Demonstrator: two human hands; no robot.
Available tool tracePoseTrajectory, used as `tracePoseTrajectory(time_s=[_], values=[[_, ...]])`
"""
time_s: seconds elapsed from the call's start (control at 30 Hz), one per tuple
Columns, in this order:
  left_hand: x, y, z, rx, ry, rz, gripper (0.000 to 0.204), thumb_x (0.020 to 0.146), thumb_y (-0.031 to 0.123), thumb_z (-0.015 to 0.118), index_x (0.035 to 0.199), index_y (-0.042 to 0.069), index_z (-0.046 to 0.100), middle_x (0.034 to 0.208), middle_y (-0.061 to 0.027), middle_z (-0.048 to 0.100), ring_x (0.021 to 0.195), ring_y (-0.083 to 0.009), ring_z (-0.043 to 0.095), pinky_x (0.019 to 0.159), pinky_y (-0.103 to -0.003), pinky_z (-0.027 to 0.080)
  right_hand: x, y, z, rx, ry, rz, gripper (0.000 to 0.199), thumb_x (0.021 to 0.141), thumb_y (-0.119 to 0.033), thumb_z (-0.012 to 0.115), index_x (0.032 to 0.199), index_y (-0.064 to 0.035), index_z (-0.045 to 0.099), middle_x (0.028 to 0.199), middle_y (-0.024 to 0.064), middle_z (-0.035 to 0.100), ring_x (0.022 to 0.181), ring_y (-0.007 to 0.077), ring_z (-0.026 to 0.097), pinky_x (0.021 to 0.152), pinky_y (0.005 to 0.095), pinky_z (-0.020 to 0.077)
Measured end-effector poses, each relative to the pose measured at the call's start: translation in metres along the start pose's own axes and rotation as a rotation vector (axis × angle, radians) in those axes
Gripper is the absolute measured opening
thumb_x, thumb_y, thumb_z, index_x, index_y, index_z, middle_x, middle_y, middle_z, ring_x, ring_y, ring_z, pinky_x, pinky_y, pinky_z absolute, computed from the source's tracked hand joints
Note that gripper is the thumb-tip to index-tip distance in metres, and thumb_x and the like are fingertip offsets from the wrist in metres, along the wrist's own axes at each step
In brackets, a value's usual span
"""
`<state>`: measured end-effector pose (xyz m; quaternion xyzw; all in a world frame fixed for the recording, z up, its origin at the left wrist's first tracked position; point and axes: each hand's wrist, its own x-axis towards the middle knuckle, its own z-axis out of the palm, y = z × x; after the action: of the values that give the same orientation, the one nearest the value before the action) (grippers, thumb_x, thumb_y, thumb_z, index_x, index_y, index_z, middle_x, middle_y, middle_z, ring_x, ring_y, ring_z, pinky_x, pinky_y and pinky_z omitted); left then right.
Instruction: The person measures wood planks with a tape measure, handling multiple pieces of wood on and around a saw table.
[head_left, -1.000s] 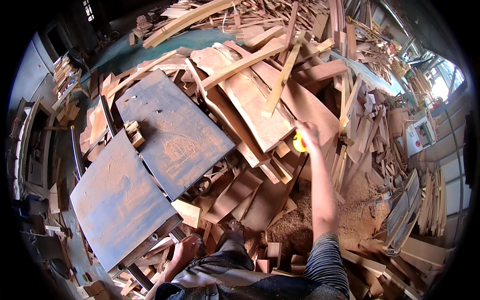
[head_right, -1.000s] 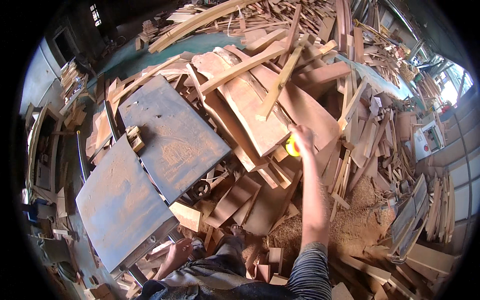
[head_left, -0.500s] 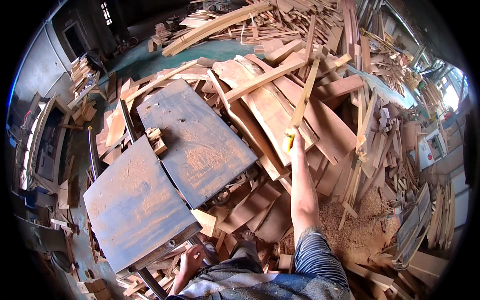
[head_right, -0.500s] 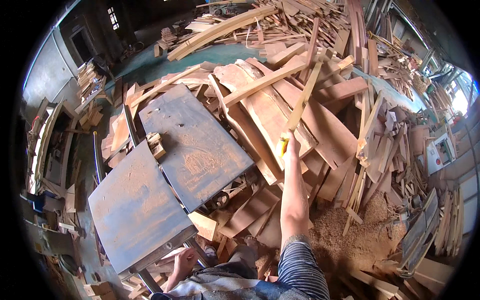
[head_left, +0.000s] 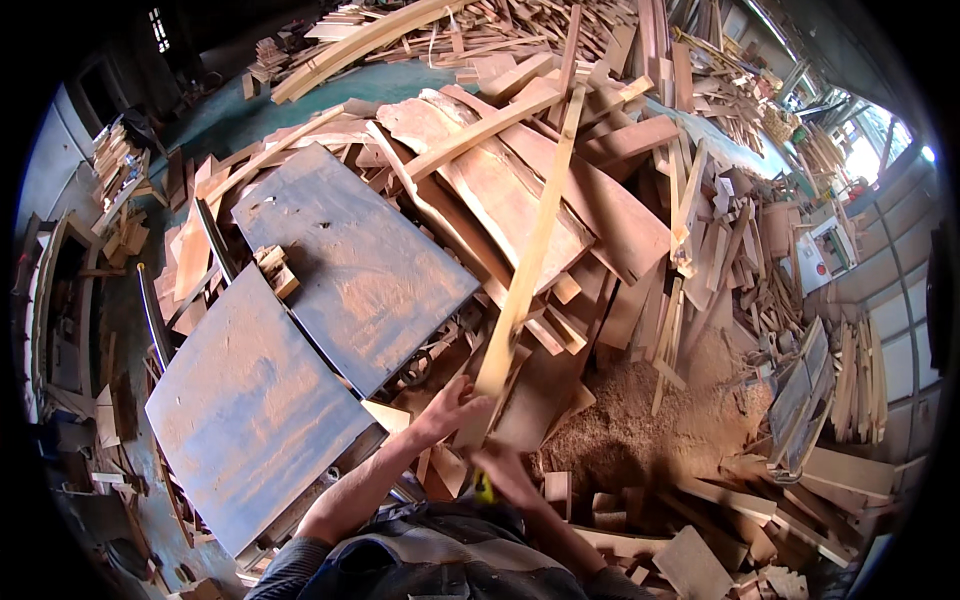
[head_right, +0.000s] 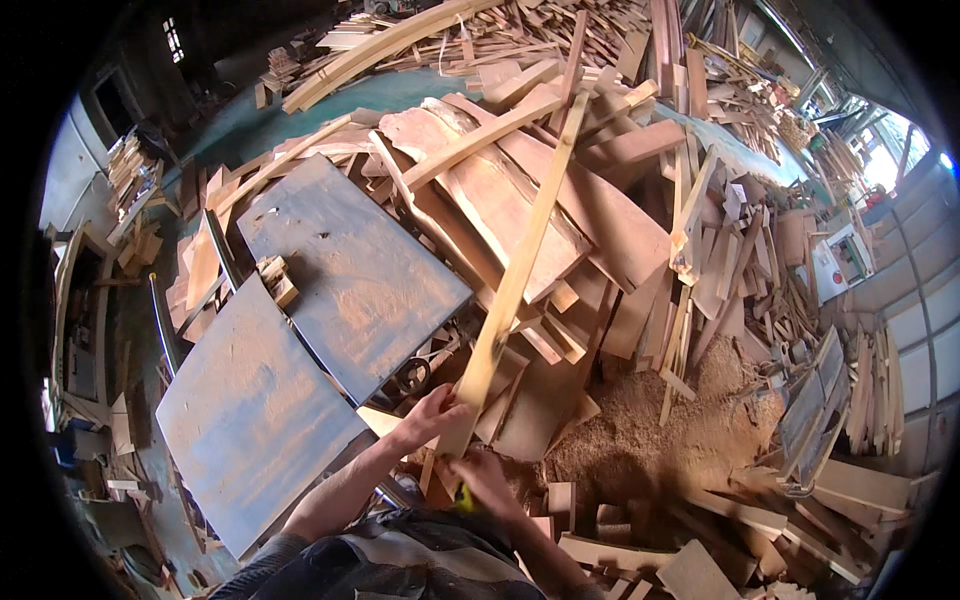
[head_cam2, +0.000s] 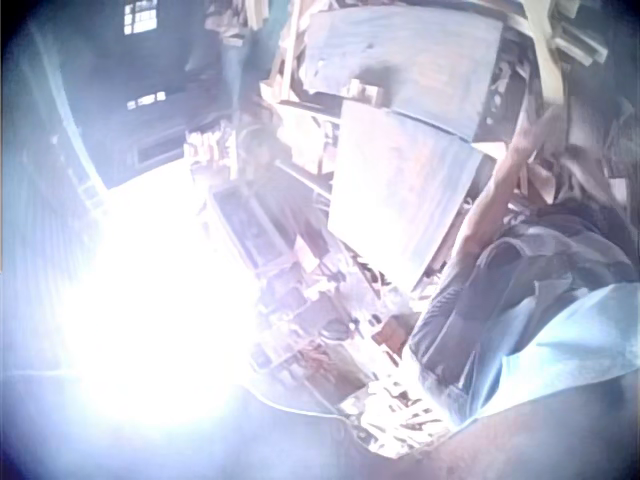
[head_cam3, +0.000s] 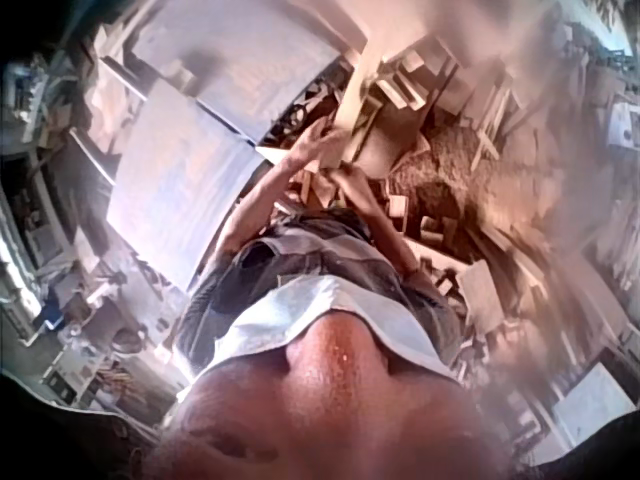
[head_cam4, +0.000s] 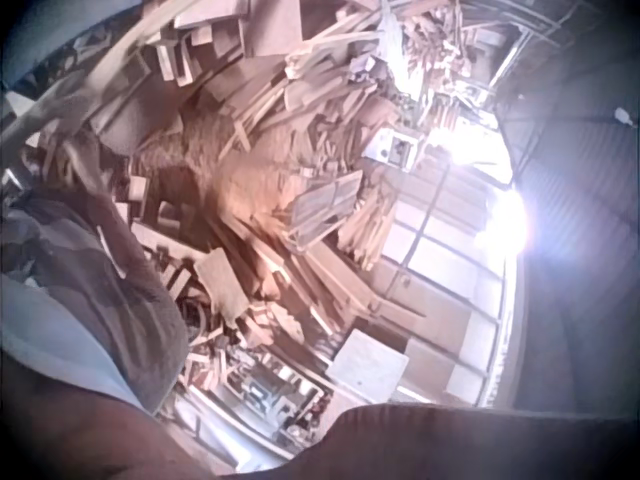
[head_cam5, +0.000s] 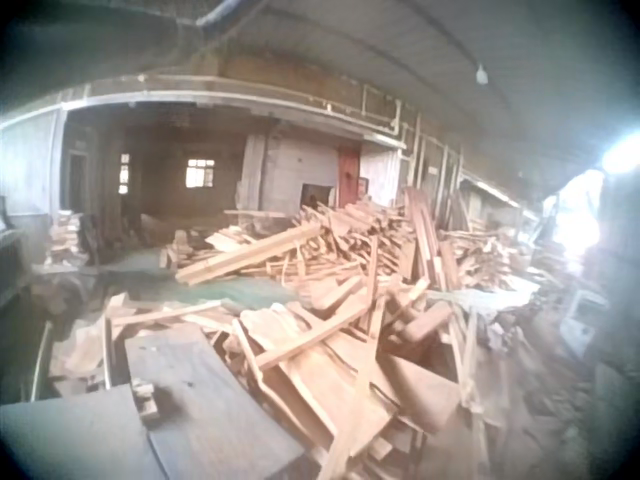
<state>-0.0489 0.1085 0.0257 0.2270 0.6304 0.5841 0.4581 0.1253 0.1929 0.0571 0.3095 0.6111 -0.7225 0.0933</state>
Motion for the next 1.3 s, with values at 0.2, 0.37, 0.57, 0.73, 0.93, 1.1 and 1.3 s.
tracePoseTrajectory(time_s=[0.2, 0.37, 0.57, 0.73, 0.93, 1.1, 1.3], values=[[-0.021, -0.033, -0.020, 0.450, 0.197, -0.216, 0.109, 0.068, 0.043, 0.086, 0.152, -0.004, 0.033, 0.124, -0.0252, 0.064, 0.115, -0.0349, 0.064, 0.098, -0.043, 0.053, 0.000, 0.020, 0.021, -0.276, -0.321, -0.048, 0.034, 0.093, -0.024, 0.070, 0.119, -0.0006, 0.069, 0.100, 0.0044, 0.070, 0.086, 0.0144, 0.063, 0.076, 0.0331, 0.0505], [-0.093, 0.002, -0.100, 0.249, 0.062, -0.248, 0.072, 0.072, 0.031, 0.082, 0.131, -0.003, 0.057, 0.108, -0.0123, 0.067, 0.095, -0.0230, 0.062, 0.085, -0.036, 0.053, 0.020, 0.012, 0.001, 0.039, 0.005, 0.045, 0.038, 0.093, -0.027, 0.074, 0.117, 0.0017, 0.068, 0.092, 0.0039, 0.070, 0.081, 0.0129, 0.065, 0.071, 0.0268, 0.0510], [-0.244, -0.061, -0.183, -0.201, -0.030, -0.478, 0.088, 0.062, 0.034, 0.079, 0.142, 0.004, 0.055, 0.117, -0.0084, 0.066, 0.105, -0.0211, 0.062, 0.097, -0.039, 0.049, 0.071, -0.048, 0.006, 0.043, 0.086, -0.073, 0.041, 0.094, -0.035, 0.072, 0.113, 0.0001, 0.069, 0.092, 0.0049, 0.068, 0.079, 0.0110, 0.060, 0.073, 0.0270, 0.0460], [-0.331, -0.027, -0.170, -0.393, 0.002, -0.540, 0.087, 0.063, 0.027, 0.084, 0.142, 0.002, 0.054, 0.120, -0.0116, 0.068, 0.107, -0.0221, 0.065, 0.096, -0.039, 0.052, 0.155, -0.057, 0.013, 0.191, 0.094, -0.025, 0.043, 0.091, -0.044, 0.074, 0.108, -0.0049, 0.068, 0.088, 0.0053, 0.068, 0.068, 0.0129, 0.063, 0.059, 0.0299, 0.0529], [-0.366, -0.055, -0.179, -0.183, -0.103, -0.575, 0.083, 0.065, 0.022, 0.084, 0.140, 0.000, 0.056, 0.121, -0.0131, 0.069, 0.109, -0.0213, 0.065, 0.096, -0.037, 0.052, 0.201, -0.083, 0.010, 0.469, -0.036, 0.053, 0.025, 0.093, -0.040, 0.074, 0.098, -0.0169, 0.065, 0.076, 0.0023, 0.067, 0.056, 0.0169, 0.067, 0.044, 0.0316, 0.0547], [-0.384, -0.090, -0.162, -0.026, 0.074, -0.420, 0.081, 0.068, 0.015, 0.085, 0.140, -0.002, 0.054, 0.122, -0.0149, 0.069, 0.110, -0.0217, 0.066, 0.099, -0.035, 0.051, 0.224, -0.087, 0.009, 0.389, -0.154, 0.000, 0.028, 0.090, -0.041, 0.077, 0.106, -0.0239, 0.061, 0.085, -0.0010, 0.068, 0.053, 0.0190, 0.064, 0.044, 0.0340, 0.0523], [-0.372, -0.062, -0.159, 0.332, 0.210, -0.483, 0.083, 0.063, 0.019, 0.089, 0.137, 0.002, 0.057, 0.117, -0.0164, 0.070, 0.107, -0.0311, 0.067, 0.096, -0.039, 0.052, 0.255, -0.100, 0.000, 0.312, 0.008, 0.068, 0.028, 0.089, -0.042, 0.076, 0.104, -0.0233, 0.062, 0.081, -0.0028, 0.067, 0.053, 0.0165, 0.062, 0.046, 0.0314, 0.0494]])
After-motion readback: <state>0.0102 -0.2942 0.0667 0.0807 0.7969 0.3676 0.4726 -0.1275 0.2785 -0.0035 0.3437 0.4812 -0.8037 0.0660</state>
